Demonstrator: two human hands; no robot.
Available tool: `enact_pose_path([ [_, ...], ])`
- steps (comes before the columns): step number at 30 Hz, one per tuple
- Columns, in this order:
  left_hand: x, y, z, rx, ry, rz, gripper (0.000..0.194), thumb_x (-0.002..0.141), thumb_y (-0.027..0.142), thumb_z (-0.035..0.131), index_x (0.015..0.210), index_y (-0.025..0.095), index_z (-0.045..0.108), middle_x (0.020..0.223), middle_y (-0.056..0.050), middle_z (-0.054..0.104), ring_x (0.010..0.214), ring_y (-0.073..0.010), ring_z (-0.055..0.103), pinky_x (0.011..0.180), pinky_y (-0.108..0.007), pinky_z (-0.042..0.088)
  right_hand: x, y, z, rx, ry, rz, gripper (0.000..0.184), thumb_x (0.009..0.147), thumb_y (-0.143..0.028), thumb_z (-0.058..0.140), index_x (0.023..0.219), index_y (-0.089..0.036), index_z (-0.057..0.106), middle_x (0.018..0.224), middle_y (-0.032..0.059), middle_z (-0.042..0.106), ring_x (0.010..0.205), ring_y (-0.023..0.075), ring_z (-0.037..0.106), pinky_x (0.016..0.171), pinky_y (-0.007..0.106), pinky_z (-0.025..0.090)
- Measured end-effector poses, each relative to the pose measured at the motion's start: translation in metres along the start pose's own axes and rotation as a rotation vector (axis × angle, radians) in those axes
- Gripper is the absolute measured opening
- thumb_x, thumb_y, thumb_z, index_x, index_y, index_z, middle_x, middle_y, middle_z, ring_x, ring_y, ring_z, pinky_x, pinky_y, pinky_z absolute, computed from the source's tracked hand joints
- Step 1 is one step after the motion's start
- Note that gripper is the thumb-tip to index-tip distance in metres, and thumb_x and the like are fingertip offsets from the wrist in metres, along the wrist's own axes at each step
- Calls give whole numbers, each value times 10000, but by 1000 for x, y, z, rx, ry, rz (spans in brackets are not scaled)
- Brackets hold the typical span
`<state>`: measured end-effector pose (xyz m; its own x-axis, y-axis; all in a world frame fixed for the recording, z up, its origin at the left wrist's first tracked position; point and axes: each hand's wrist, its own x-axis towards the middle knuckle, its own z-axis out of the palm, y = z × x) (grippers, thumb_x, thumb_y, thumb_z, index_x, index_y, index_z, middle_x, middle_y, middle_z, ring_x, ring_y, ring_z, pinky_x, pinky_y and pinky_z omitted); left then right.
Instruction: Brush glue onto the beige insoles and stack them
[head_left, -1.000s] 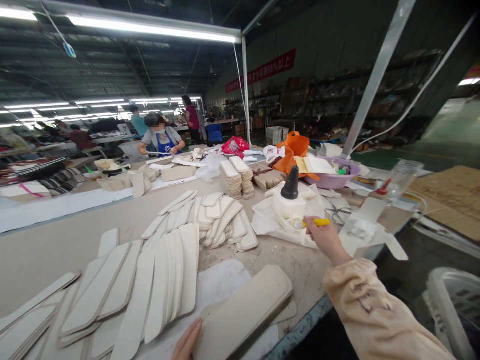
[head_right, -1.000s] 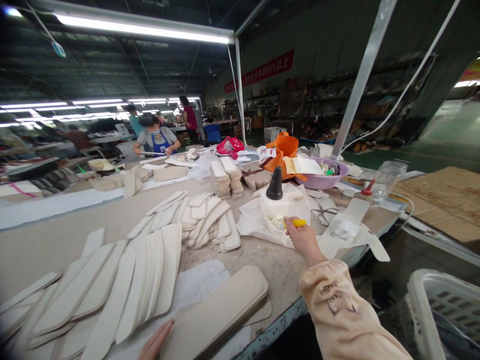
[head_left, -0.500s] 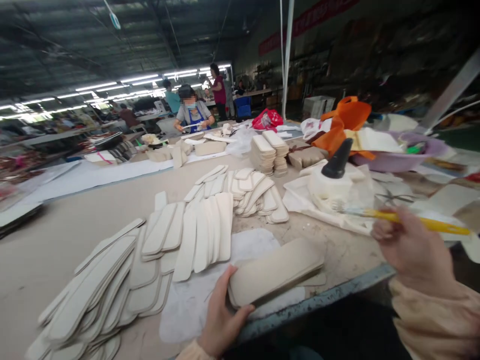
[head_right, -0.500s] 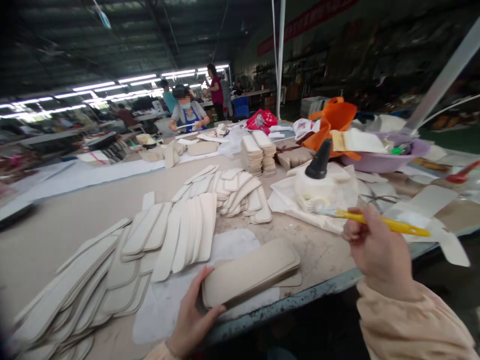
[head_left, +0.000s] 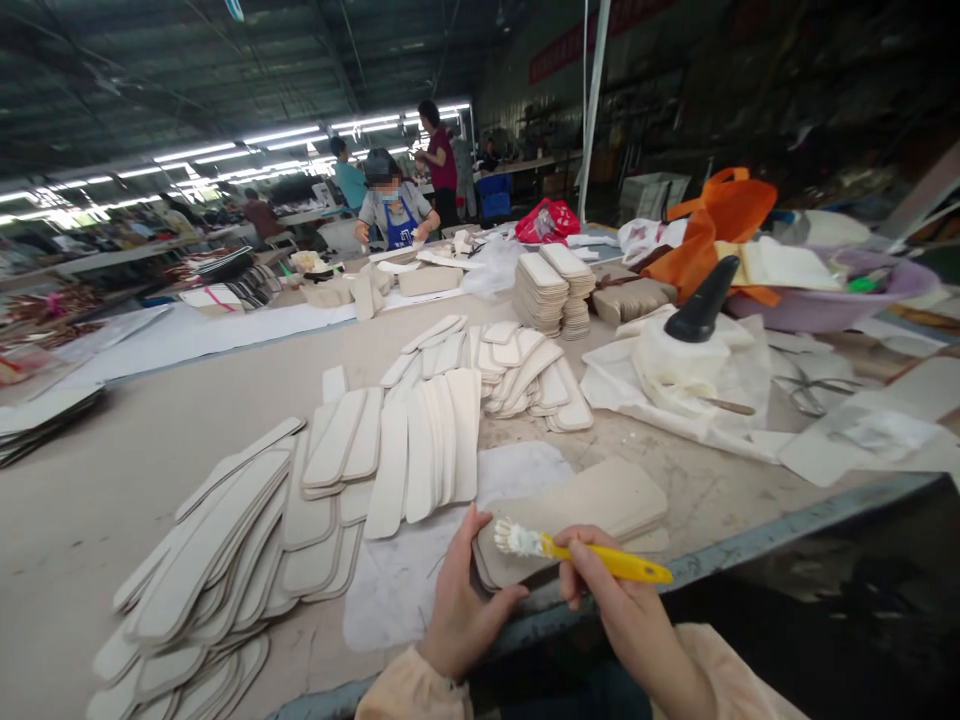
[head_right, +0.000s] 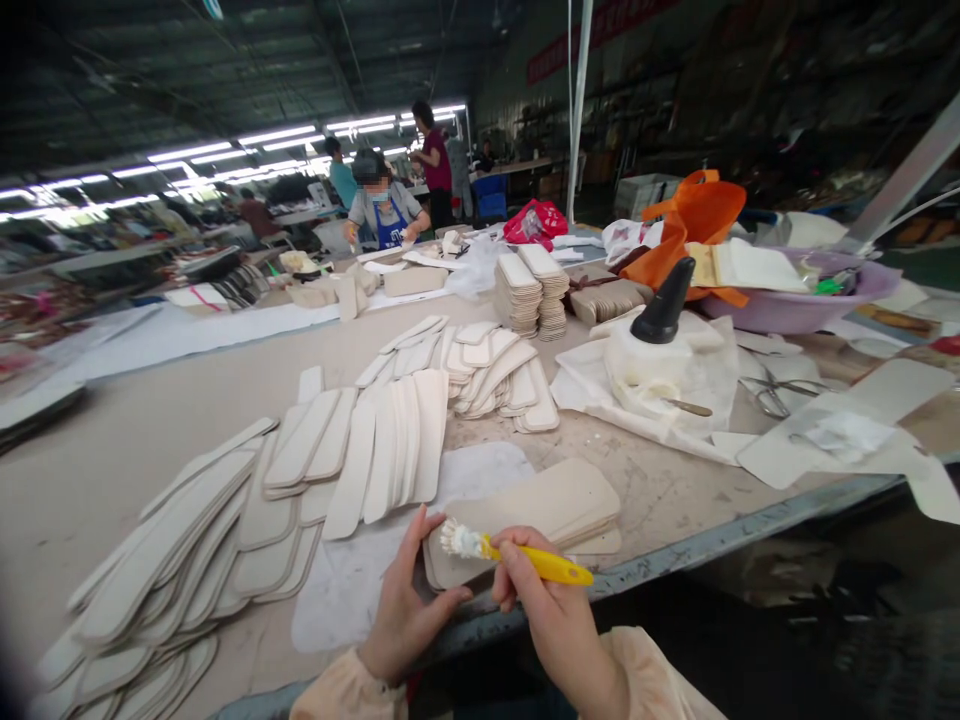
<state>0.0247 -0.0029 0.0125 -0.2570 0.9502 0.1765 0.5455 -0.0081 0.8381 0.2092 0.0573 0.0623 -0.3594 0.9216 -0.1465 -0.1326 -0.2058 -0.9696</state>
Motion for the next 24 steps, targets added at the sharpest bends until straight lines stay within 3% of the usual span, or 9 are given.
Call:
enact_pose_path([
  [4,-1,1,0,-12,-28,-31,952,660,179,729,1451,249,203,1399,-103,483,1289,-266,460,1094,-462,363,-2,3,7,-101,-91,-15,336,921,-499,477,942,-184,591,612,-8,572,554,132,533,564,259,448],
  [7,-1,1,0,4,-33,-43,948,665,181,726,1449,247,197,1395,-111,479,1296,-272,450,1100,-479,349,-1,6,4,-147,-77,-35,324,922,-490,481,944,-186,592,612,-6,570,555,135,534,563,260,453],
  [16,1,-2,-1,109,-32,-14,909,732,340,708,1454,238,164,1365,-127,507,1278,-287,469,1079,-505,367,14,3,-50,-191,233,-119,319,899,-501,509,927,-196,596,608,-12,560,551,140,527,541,256,462],
  [24,2,-8,-1,132,-9,8,879,743,373,692,1457,239,196,1345,-121,544,1262,-307,494,1060,-510,388,26,-19,-98,-345,503,-189,326,878,-507,530,924,-191,596,629,0,579,565,155,530,579,282,472],
])
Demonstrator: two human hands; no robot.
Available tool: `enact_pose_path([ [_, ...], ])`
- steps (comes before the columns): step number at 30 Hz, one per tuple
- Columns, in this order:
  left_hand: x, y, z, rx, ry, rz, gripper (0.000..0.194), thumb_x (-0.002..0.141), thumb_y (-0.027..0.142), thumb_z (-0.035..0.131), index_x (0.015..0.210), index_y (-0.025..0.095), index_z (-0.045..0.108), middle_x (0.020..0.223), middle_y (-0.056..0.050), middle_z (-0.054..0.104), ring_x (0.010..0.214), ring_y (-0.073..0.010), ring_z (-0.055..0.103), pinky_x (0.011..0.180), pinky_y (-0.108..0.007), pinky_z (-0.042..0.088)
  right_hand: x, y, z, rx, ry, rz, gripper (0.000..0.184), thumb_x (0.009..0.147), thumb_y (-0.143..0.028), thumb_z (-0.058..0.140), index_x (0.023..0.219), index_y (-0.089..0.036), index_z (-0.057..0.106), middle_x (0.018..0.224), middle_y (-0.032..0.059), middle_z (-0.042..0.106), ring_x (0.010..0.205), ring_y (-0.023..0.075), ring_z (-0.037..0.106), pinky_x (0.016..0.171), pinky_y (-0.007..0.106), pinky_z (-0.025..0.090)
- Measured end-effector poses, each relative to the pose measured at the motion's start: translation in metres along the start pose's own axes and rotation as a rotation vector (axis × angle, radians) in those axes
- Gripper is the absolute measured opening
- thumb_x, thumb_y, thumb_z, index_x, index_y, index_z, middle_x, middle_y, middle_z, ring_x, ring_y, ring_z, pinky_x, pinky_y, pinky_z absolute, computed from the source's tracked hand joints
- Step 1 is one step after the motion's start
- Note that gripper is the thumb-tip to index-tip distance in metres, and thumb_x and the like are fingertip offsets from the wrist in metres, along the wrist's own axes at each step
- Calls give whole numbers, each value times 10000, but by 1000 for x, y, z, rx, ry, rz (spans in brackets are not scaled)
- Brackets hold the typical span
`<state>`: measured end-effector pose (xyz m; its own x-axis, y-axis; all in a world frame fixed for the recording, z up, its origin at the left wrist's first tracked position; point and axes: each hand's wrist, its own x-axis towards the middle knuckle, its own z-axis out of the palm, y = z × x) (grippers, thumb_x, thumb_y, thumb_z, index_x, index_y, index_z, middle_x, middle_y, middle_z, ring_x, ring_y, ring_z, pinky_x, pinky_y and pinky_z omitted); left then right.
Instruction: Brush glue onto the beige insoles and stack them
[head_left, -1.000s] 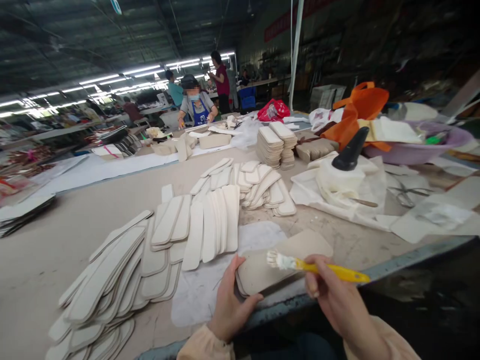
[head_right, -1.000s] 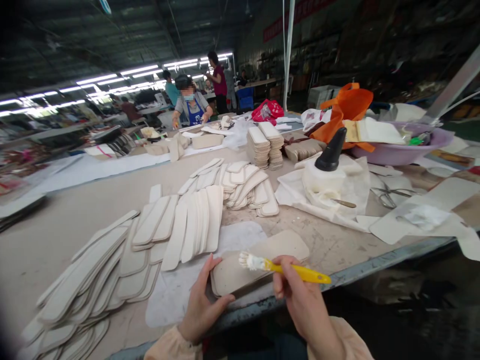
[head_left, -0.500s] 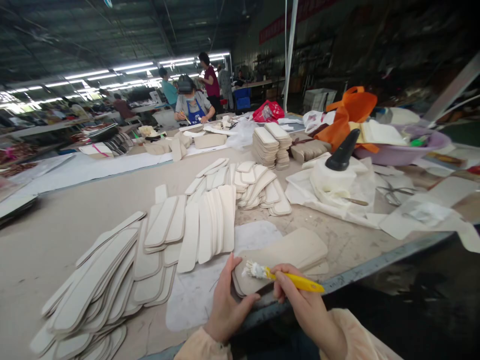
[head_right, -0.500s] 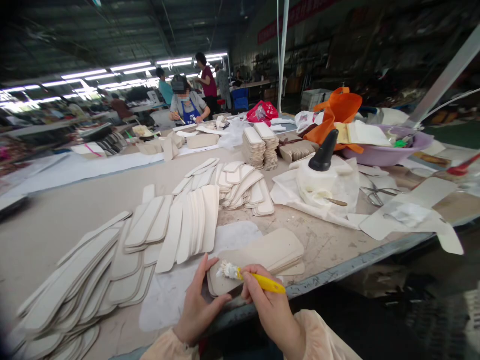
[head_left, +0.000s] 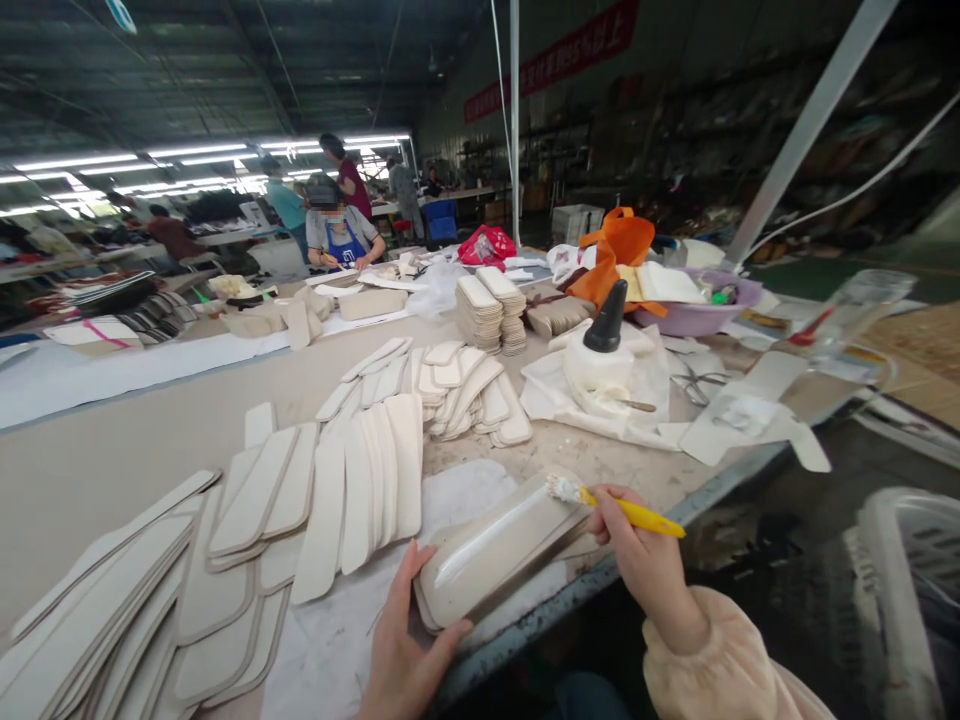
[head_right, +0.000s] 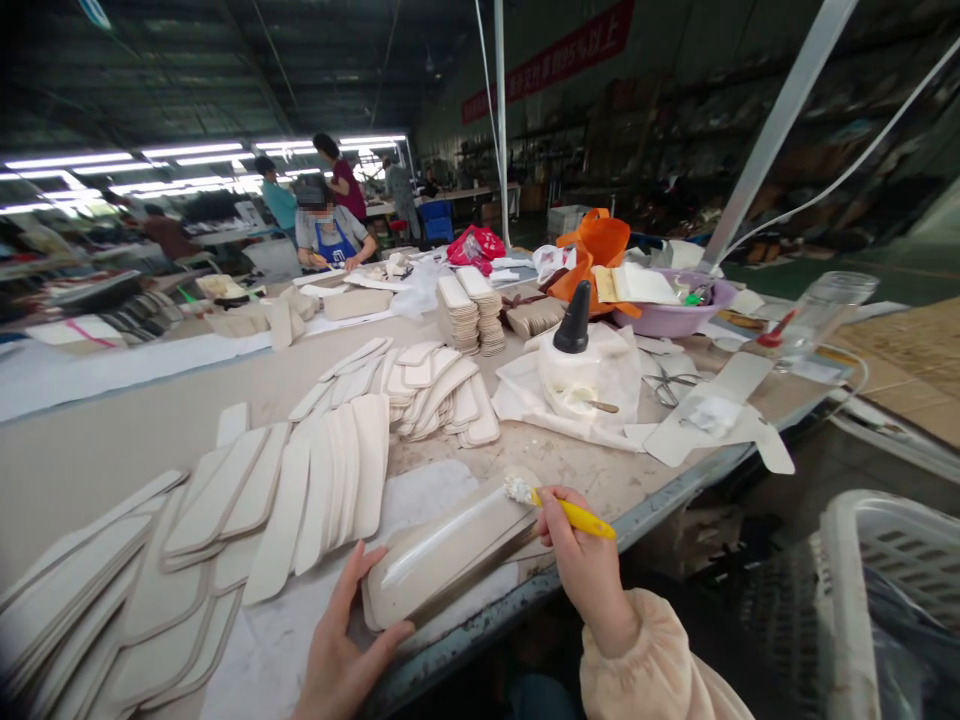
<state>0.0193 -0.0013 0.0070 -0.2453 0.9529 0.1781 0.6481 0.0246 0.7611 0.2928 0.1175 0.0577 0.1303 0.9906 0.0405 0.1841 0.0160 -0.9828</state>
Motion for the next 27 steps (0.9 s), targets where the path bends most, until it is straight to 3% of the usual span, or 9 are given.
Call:
enact_pose_path([
  [4,0,2,-1,-21,7,-14,879,731,358,705,1454,236,221,1343,-123,549,1261,-311,496,1059,-513,388,2,-4,-5,4,41,-15,330,865,-515,550,912,-192,598,626,1,576,563,155,521,575,285,459],
  [6,0,5,-1,-45,10,-18,892,715,347,723,1453,234,235,1350,-123,542,1267,-310,489,1068,-510,378,-6,-7,1,89,-7,-13,340,864,-522,549,914,-189,604,613,-3,569,550,150,513,555,278,451],
  [12,0,9,-2,-117,9,-29,889,675,321,761,1427,224,296,1365,-117,527,1281,-300,469,1089,-491,355,-55,-21,42,307,-438,154,356,897,-524,499,917,-181,595,548,-27,543,496,123,496,515,251,422],
  [16,0,10,-2,-139,-9,-66,889,668,231,745,1428,227,284,1385,-110,503,1294,-291,450,1098,-488,340,-73,-27,63,291,-604,203,380,899,-544,481,884,-177,579,540,-35,542,488,110,488,522,238,414],
  [21,-1,9,-2,-127,-24,-59,895,694,270,740,1437,212,245,1375,-128,501,1285,-288,457,1094,-491,341,-64,-24,62,199,-574,213,396,878,-570,492,837,-184,575,512,-38,541,459,112,485,498,235,406],
  [27,-1,5,-2,-76,-23,-35,861,727,332,721,1436,229,243,1365,-124,509,1284,-291,457,1097,-514,333,-28,-15,29,136,-348,178,386,854,-568,528,821,-189,594,502,-38,537,446,125,483,480,253,400],
])
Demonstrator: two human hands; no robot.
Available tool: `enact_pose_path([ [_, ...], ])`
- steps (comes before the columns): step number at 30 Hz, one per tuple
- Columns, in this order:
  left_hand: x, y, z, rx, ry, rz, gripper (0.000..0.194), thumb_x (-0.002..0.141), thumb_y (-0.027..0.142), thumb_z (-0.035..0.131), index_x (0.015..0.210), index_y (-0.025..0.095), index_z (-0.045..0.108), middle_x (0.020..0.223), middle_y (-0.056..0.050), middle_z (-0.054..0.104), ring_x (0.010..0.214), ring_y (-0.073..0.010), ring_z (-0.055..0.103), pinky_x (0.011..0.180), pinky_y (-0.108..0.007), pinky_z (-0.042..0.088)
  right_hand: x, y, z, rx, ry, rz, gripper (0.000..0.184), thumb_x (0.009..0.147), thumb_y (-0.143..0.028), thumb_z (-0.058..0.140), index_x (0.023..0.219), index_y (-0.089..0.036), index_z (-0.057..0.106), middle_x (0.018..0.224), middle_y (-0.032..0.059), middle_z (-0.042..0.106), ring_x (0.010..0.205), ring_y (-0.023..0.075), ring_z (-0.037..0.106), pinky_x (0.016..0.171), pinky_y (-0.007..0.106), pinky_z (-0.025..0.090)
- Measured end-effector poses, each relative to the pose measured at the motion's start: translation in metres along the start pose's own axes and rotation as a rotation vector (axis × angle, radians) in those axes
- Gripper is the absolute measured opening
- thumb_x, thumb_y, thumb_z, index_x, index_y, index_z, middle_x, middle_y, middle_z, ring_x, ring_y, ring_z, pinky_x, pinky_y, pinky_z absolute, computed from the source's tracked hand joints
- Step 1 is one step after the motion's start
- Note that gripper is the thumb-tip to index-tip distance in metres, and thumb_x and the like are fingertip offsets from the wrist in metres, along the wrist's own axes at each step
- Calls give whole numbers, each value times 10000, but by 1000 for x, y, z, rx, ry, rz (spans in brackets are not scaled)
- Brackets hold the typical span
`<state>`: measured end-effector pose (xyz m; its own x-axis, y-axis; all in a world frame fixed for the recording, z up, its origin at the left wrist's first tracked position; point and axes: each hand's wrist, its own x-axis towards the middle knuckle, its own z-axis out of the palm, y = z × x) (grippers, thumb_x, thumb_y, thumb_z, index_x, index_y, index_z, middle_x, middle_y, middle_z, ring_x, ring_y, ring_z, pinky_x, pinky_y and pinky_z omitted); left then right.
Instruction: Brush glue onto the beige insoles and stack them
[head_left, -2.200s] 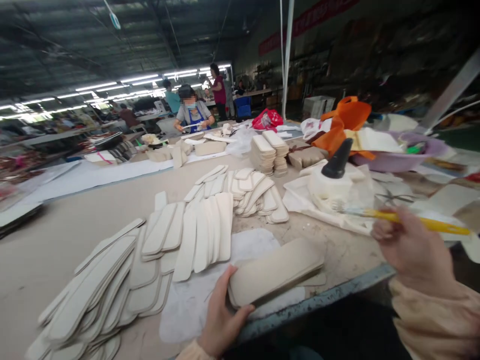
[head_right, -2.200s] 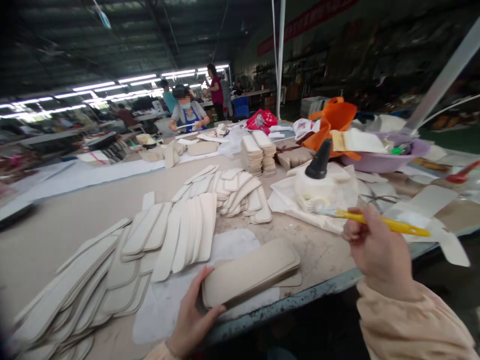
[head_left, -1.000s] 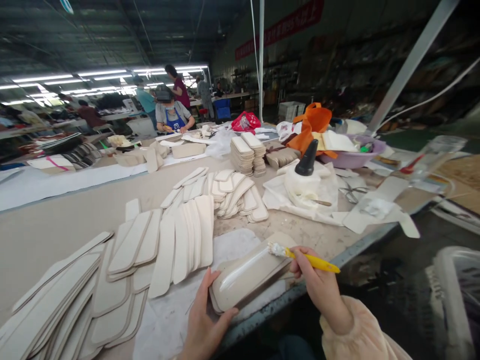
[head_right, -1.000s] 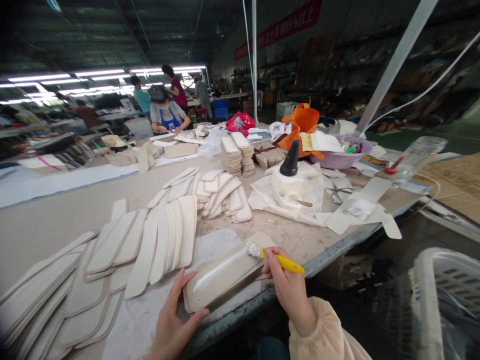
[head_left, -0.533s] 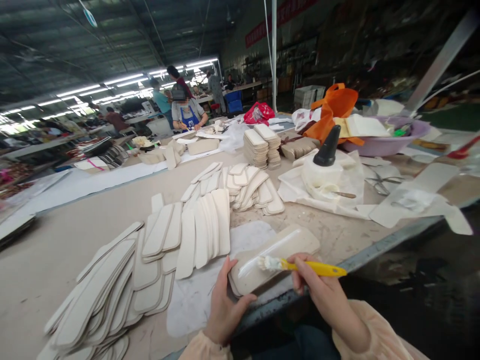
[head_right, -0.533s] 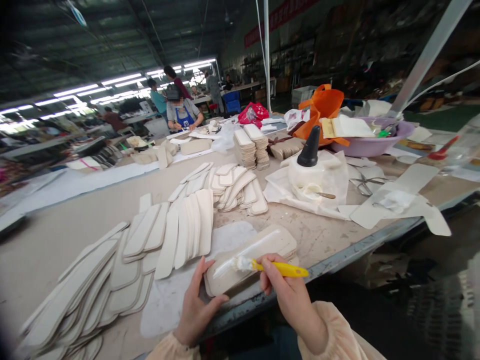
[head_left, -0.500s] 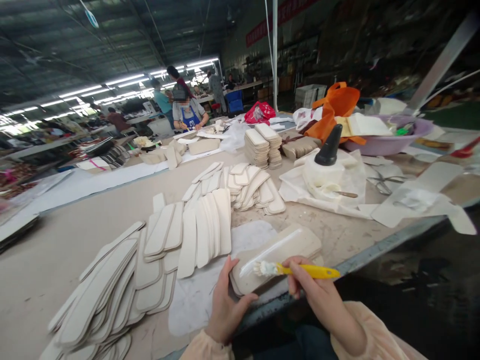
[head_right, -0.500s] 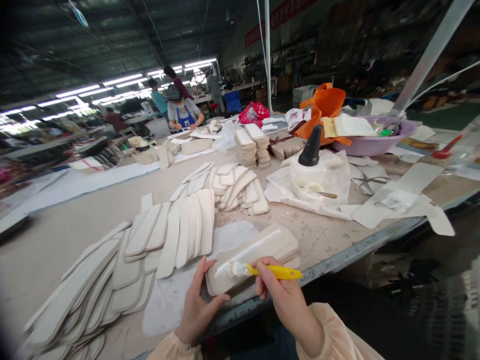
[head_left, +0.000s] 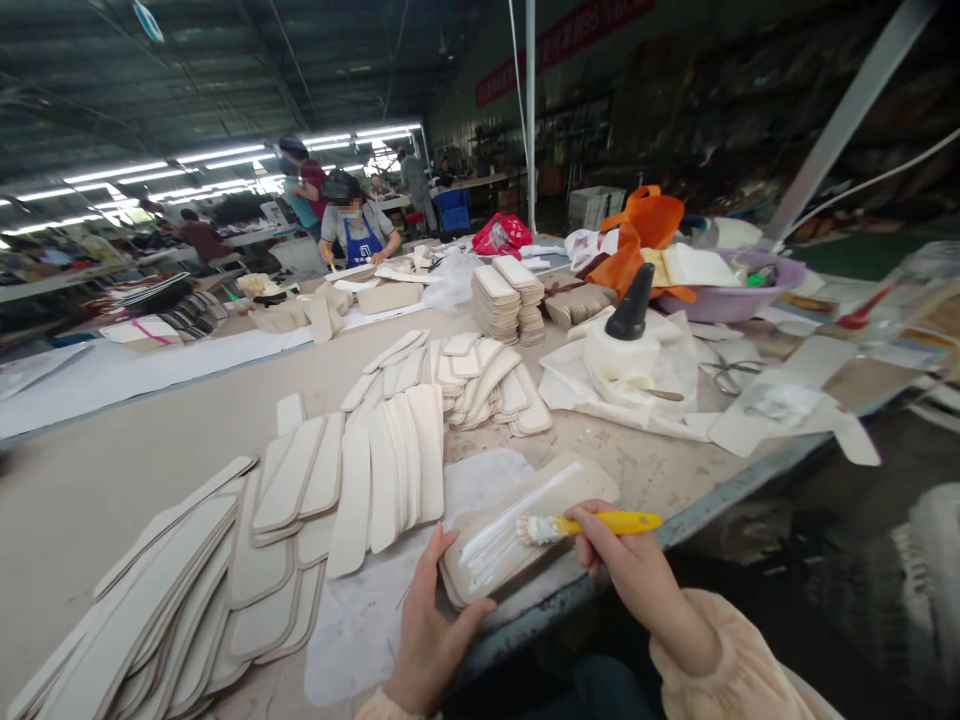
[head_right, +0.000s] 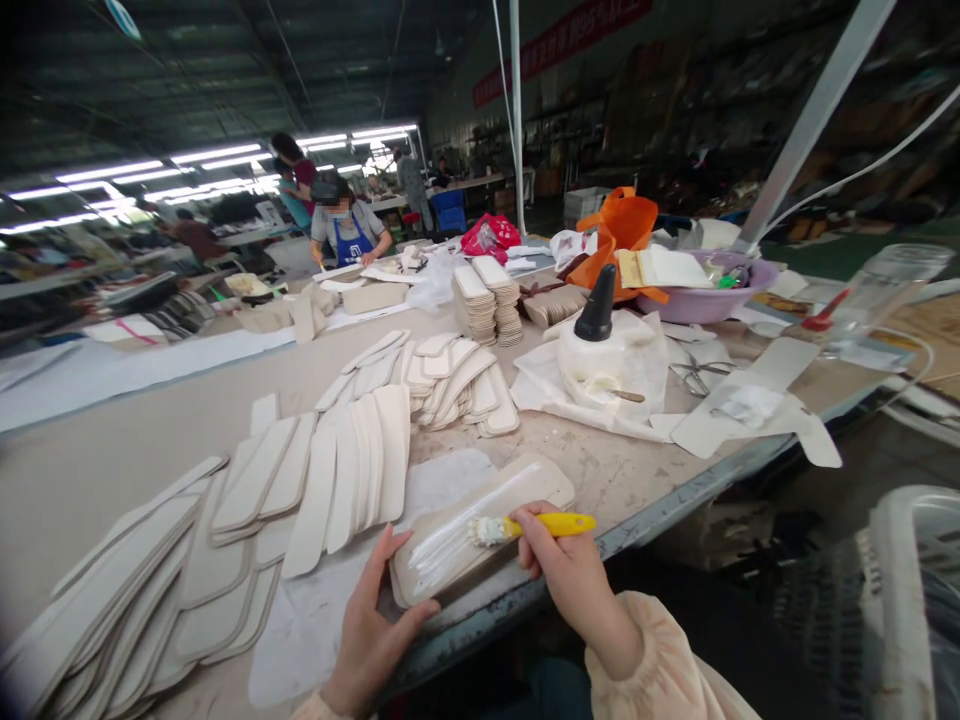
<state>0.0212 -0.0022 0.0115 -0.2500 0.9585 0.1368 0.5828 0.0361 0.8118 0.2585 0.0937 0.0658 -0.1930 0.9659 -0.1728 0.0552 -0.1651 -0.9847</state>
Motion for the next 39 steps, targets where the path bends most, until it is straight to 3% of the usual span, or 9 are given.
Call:
enact_pose_path([
  [5,0,-3,1,24,5,-30,844,729,381,708,1432,229,266,1354,-122,531,1287,-309,456,1092,-533,335,16,-4,-37,-72,177,-53,372,849,-560,540,838,-193,603,516,-37,537,454,139,494,481,272,410],
  [10,1,-2,6,-9,86,-49,816,707,388,701,1417,244,325,1337,-96,555,1270,-311,471,1096,-530,326,21,-8,-54,-175,309,-145,349,859,-538,538,806,-197,593,511,-31,531,461,140,485,500,278,416],
  [15,1,-6,10,1,123,-27,792,699,419,687,1398,239,361,1311,-95,577,1244,-321,498,1069,-524,365,15,-8,-45,-155,328,-264,286,890,-485,527,851,-209,588,560,-23,529,515,148,492,559,291,425],
  [21,2,-15,13,21,146,17,761,701,462,672,1372,233,394,1304,-95,584,1236,-327,510,1059,-518,383,6,2,-2,12,34,-198,308,919,-482,482,916,-200,606,566,-13,541,521,153,510,523,278,424],
  [23,2,-16,12,27,145,28,761,704,461,670,1374,236,387,1300,-95,585,1232,-326,512,1062,-523,378,9,6,4,8,4,-183,305,913,-484,491,903,-204,611,554,-17,545,514,151,513,525,272,427],
  [33,3,-11,11,33,133,35,714,711,430,663,1353,239,415,1311,-88,581,1254,-326,494,1061,-510,383,33,-3,-41,-120,359,-235,307,872,-511,537,857,-210,594,565,-17,549,510,159,506,543,293,428],
  [36,3,-9,9,19,138,23,711,702,419,676,1343,232,432,1319,-96,575,1252,-333,496,1057,-520,386,24,-8,-37,-76,343,-261,297,884,-496,529,865,-206,590,579,-18,537,534,156,505,565,291,438],
  [39,2,-4,4,17,89,3,731,701,384,701,1356,225,417,1346,-110,552,1257,-327,494,1067,-525,376,12,-8,-29,-11,234,-273,289,891,-482,527,890,-201,594,575,-21,523,536,152,492,564,289,431],
])
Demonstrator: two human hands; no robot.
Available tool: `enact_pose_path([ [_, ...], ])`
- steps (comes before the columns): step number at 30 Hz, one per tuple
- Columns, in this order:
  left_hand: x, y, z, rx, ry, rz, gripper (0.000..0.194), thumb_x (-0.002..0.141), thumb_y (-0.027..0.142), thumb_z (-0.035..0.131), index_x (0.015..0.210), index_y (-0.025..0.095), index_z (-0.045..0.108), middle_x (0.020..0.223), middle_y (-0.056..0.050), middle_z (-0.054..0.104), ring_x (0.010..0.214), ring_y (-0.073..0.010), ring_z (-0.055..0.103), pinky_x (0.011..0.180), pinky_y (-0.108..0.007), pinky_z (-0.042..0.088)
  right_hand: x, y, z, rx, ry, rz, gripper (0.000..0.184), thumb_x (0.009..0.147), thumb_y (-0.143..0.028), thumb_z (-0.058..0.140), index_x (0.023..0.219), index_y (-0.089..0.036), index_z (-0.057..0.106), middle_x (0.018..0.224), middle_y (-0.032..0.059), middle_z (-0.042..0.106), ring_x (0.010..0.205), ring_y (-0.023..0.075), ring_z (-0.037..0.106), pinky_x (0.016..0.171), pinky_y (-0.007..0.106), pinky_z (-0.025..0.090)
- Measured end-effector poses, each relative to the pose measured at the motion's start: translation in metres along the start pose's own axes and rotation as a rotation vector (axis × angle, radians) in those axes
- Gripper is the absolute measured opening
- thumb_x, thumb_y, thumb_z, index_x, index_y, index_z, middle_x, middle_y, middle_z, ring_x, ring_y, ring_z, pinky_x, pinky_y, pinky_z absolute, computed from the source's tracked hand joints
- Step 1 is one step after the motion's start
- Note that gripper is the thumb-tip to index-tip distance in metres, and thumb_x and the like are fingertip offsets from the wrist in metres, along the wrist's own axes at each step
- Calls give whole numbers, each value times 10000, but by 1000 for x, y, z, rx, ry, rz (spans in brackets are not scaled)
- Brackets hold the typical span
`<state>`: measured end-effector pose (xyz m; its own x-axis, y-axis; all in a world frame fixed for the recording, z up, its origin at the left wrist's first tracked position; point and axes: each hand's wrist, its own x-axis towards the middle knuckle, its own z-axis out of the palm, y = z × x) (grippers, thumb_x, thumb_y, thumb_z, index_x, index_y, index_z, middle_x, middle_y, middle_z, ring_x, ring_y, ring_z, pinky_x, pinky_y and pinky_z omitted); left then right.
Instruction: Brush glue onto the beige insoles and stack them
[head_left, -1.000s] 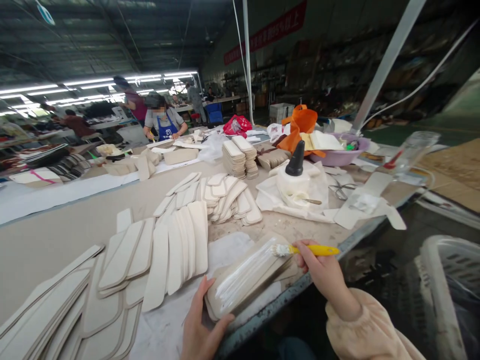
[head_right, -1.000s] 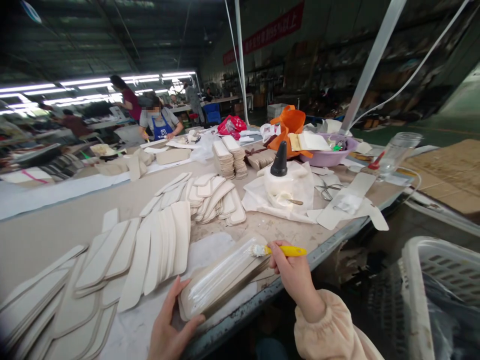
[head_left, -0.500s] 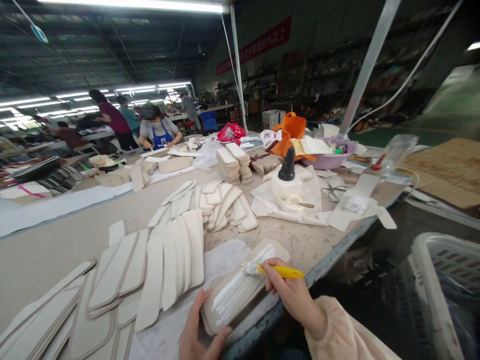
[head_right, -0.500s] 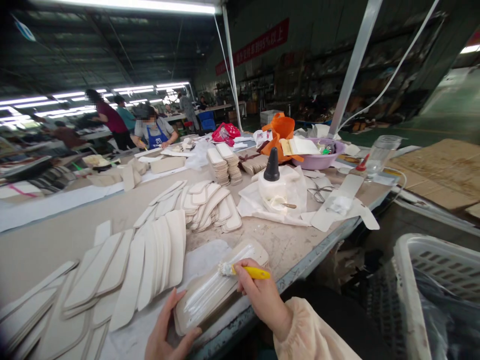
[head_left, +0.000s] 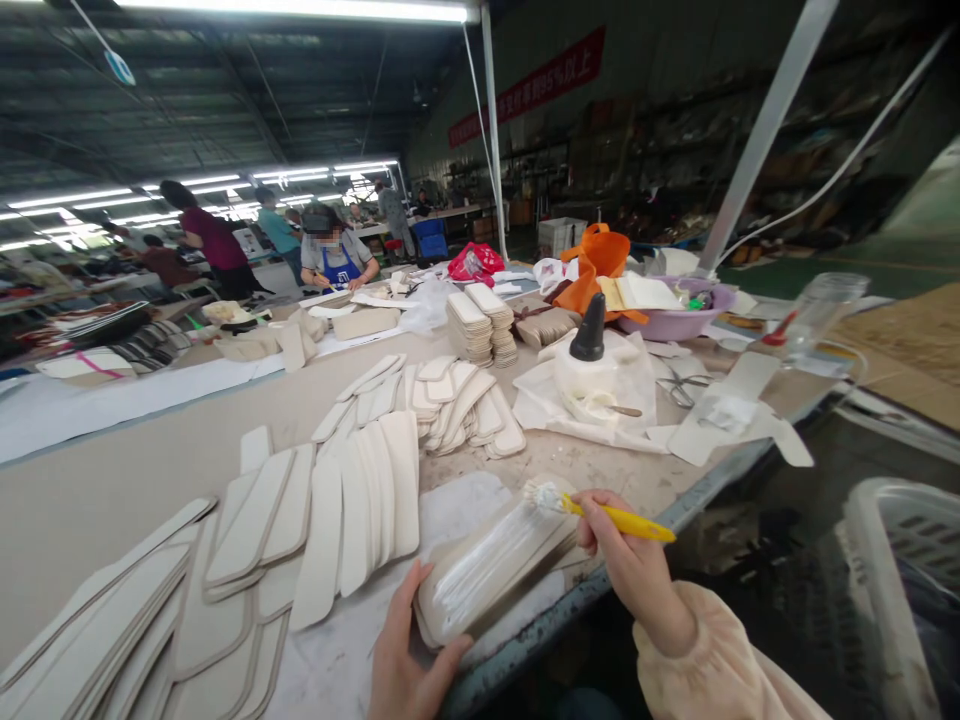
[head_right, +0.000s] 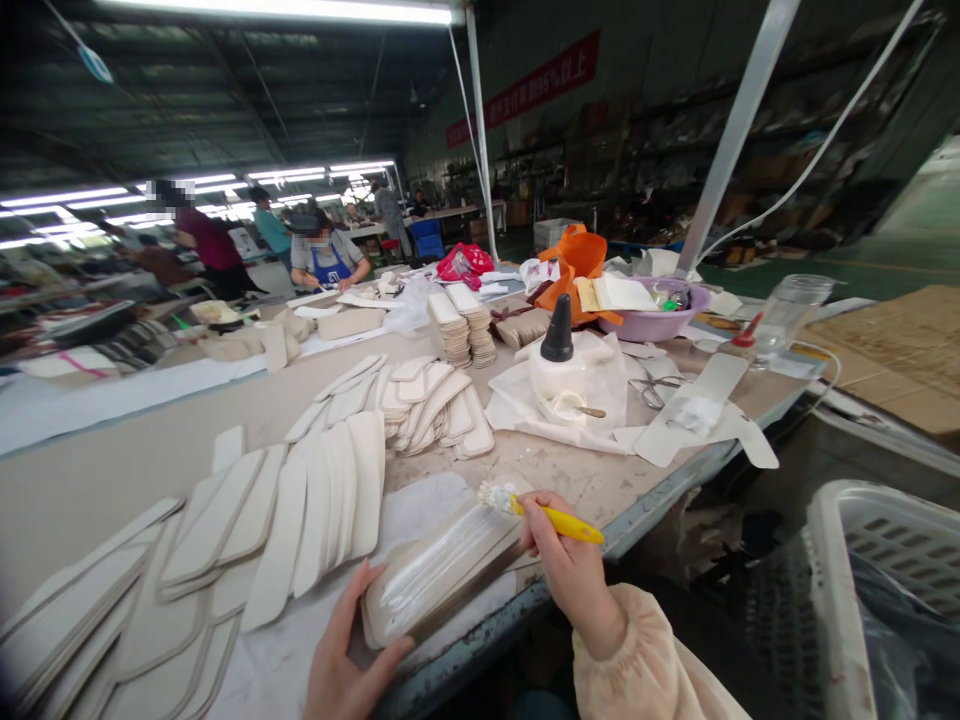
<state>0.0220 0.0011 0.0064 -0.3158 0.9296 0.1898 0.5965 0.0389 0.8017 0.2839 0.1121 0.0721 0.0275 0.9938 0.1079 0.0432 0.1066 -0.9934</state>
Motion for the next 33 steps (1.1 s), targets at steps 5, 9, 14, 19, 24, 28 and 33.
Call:
enact_pose_path([
  [5,-2,8,-6,-9,-61,30,824,676,298,742,1399,211,355,1388,-124,509,1290,-307,460,1088,-502,360,-14,7,12,207,-83,84,301,889,-488,532,936,-198,598,536,-34,506,488,131,449,488,259,383],
  [9,-3,5,-5,-3,-71,23,828,686,282,740,1404,225,331,1407,-115,483,1305,-299,438,1107,-503,330,-32,10,30,282,-206,141,319,898,-500,515,930,-190,585,526,-36,506,483,119,456,482,242,390],
  [14,-2,4,-3,-35,-82,2,867,702,258,721,1434,222,257,1405,-119,476,1312,-291,427,1113,-498,318,-57,7,58,240,-426,124,287,931,-458,484,968,-191,582,590,-20,552,541,122,514,555,245,438],
  [19,-1,8,-2,-71,-78,-23,948,677,216,725,1457,241,187,1383,-106,493,1271,-275,473,1076,-454,375,-65,5,78,268,-509,118,290,934,-454,475,936,-188,591,592,-16,560,540,122,525,554,241,457],
  [24,-1,9,-2,-78,-71,-41,964,675,218,725,1459,253,166,1359,-94,511,1252,-266,492,1073,-451,382,-60,10,82,155,-495,93,266,932,-423,489,952,-183,601,604,-13,576,536,121,537,554,236,464],
  [28,0,11,-4,-53,-69,-24,982,659,242,745,1460,239,178,1334,-103,531,1251,-288,492,1073,-474,377,-52,11,67,41,-343,42,255,936,-412,485,939,-189,608,602,-14,569,539,124,537,552,232,454],
  [33,0,11,-5,-54,-78,-19,974,675,245,736,1462,247,163,1350,-104,513,1260,-284,479,1080,-482,365,-56,5,60,68,-317,18,253,949,-397,466,969,-186,604,596,-17,563,537,124,535,555,234,451],
])
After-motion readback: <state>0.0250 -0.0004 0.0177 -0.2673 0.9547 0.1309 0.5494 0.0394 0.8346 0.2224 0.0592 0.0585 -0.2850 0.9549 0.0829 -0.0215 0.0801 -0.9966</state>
